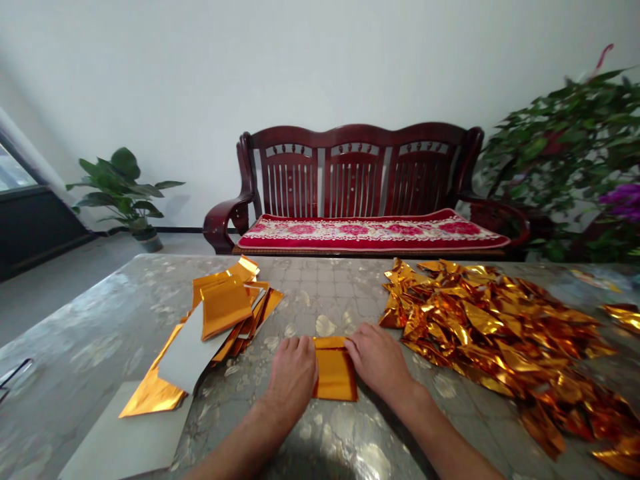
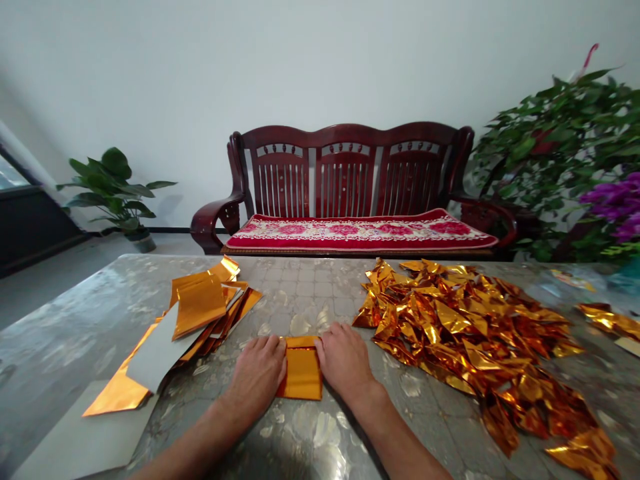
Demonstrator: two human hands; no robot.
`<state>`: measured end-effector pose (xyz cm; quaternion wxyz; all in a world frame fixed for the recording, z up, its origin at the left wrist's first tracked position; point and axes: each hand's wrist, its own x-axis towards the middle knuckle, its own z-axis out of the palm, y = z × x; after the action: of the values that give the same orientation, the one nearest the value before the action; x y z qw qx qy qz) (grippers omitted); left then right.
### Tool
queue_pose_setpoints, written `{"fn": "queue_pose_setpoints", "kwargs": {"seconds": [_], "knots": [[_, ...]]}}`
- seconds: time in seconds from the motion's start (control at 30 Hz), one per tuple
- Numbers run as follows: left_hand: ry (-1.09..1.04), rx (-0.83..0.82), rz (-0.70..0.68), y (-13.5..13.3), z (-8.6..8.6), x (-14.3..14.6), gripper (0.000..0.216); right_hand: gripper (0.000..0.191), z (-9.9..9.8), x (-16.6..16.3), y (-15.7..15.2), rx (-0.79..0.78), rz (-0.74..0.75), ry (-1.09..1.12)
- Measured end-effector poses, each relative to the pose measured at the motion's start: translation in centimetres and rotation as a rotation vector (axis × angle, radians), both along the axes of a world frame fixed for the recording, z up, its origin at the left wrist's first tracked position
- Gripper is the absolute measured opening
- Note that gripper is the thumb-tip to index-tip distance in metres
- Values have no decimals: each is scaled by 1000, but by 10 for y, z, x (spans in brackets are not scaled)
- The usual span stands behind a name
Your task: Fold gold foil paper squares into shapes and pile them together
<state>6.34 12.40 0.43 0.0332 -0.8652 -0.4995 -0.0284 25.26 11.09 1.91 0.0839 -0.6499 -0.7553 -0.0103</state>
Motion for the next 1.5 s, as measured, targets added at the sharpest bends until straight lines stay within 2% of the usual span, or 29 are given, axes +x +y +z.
{"fn": "queue_pose_setpoints", "kwargs": {"seconds": [0.13,0.3,0.37,0.5,0.63,0.8,0.93,1.03,1.13,1.27,1.33,1.4,1.5], "knots": [[-51,28,5,7,-2,0,23,18,-10,1,8,52,16,99],[-121,-1,66,15,0,-6,17,8,-12,2,12,36,18,156],[-209,-45,92,19,0,-9,16,7,-13,3,13,35,31,173],[-400,-166,98,27,-4,-14,26,8,-17,4,15,43,78,251],[-521,-221,117,33,-7,-16,14,8,-23,3,16,59,86,320],[-567,-220,129,36,-8,-16,9,4,-21,3,17,43,85,336],[-566,-289,164,38,-6,-14,11,20,-20,2,20,29,114,305],[-614,-319,165,37,-8,-14,15,13,-21,2,21,37,147,299],[-740,-159,35,34,-10,-16,10,12,-19,1,20,184,163,321],[-916,283,-201,28,-8,-20,14,13,-11,-1,11,697,269,329],[-921,397,-230,28,-7,-21,14,14,-8,-3,7,842,323,280],[-834,405,-200,30,-8,-21,15,14,-10,-5,5,797,317,202],[-618,309,-142,31,-12,-21,17,9,-17,-7,6,579,261,93]]}}
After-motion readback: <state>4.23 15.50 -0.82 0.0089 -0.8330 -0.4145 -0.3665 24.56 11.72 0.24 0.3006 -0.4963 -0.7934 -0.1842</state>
